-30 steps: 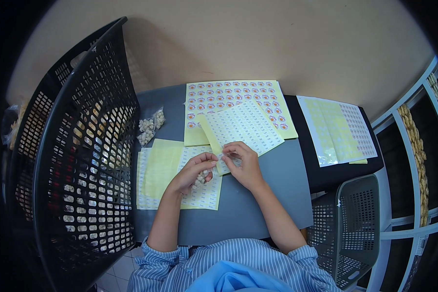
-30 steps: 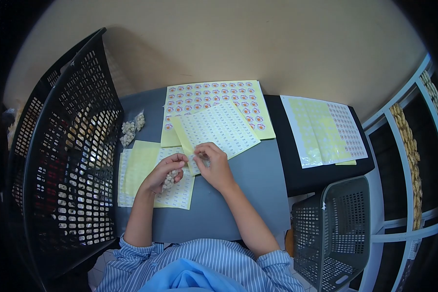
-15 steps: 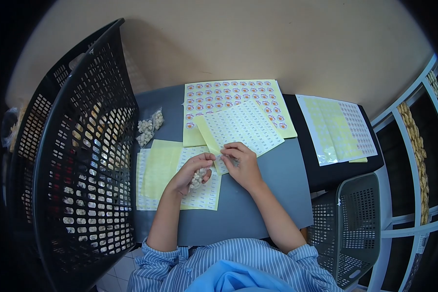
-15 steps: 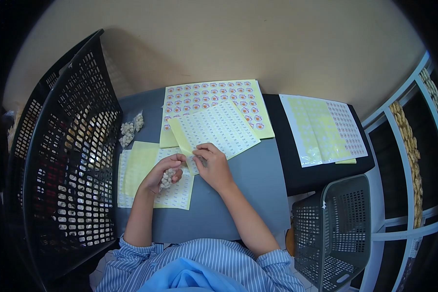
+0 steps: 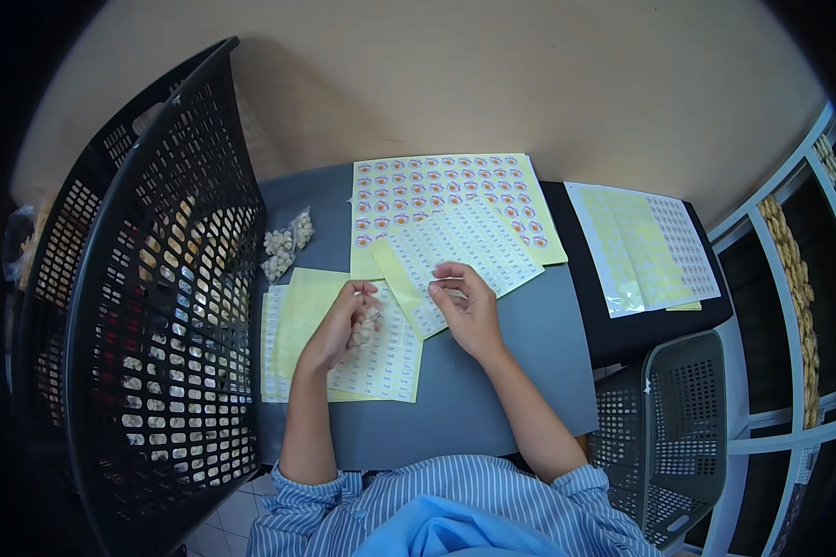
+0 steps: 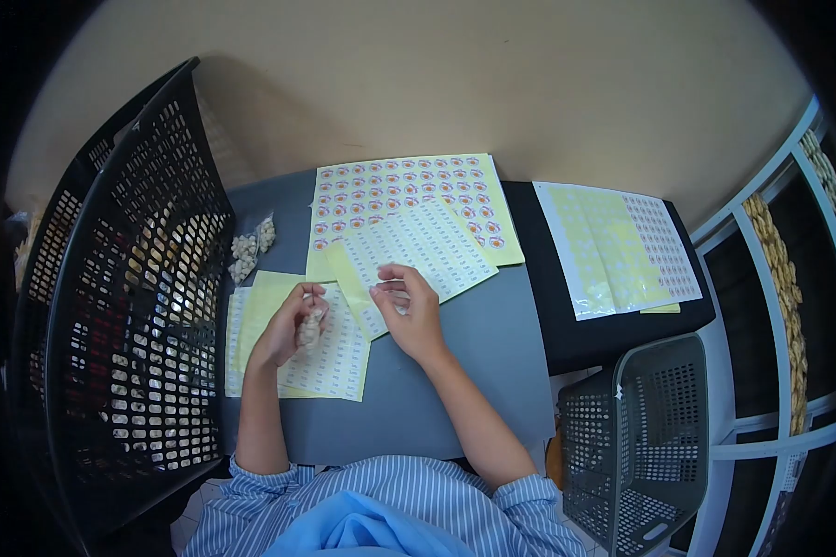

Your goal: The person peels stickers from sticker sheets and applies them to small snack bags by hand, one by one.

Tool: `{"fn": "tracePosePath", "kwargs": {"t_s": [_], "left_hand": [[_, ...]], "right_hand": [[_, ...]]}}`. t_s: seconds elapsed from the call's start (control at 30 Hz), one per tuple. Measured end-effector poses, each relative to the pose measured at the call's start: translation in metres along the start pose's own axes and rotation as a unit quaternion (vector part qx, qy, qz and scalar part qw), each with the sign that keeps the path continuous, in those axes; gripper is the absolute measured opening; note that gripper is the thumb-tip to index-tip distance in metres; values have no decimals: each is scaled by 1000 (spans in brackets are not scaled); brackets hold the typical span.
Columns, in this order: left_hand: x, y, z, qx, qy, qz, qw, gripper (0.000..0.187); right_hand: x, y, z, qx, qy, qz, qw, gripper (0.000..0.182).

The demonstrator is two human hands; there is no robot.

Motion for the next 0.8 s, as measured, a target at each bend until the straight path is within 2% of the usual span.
{"fn": "tracePosePath", "kwargs": {"t_s": [0.07,0.1,0.17,0.2,0.23,0.37,0.47,0.53,0.63,0.7,0.73,0.8], "left_hand": [[3,12,-2,81,17,-14,996,28],[9,10,-2,82,17,-14,996,28],[26,36,8,238,25,-114,964,36],[33,36,8,225,-3,-92,970,45],[36,37,9,224,-3,-92,970,45],[46,48,14,262,-2,-109,959,56],[43,43,11,242,7,-61,968,51],[31,41,7,240,60,-29,968,46],[25,44,10,221,94,-35,970,44],[23,43,9,227,103,-28,968,44],[21,43,10,232,113,-20,966,45],[19,43,9,224,122,-25,967,46]], "right_hand": [[8,-10,4,-1,-6,-95,995,49],[10,-10,6,-2,-7,-95,995,49],[26,-15,11,-16,-69,-108,992,68],[28,-17,13,-24,-74,-89,993,69],[28,-16,13,-23,-75,-89,993,69],[18,-6,10,16,-34,-151,988,64],[11,-4,8,22,-10,-180,983,62],[8,-8,8,12,1,-172,985,62],[7,-13,9,10,10,-145,989,55],[0,-32,9,-81,42,-63,994,37],[-2,-32,7,-81,41,-63,994,37],[-5,-38,6,-119,18,-43,992,16]]}}
Point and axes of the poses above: each hand's wrist, its own z-axis away from the middle knuckle, its own x-axis out of the palm, y = z × x, the point moved 10 cm from there along -z, towards the middle knuckle, and after that the axes turned 5 degrees about -z, right-handed, at the moved point
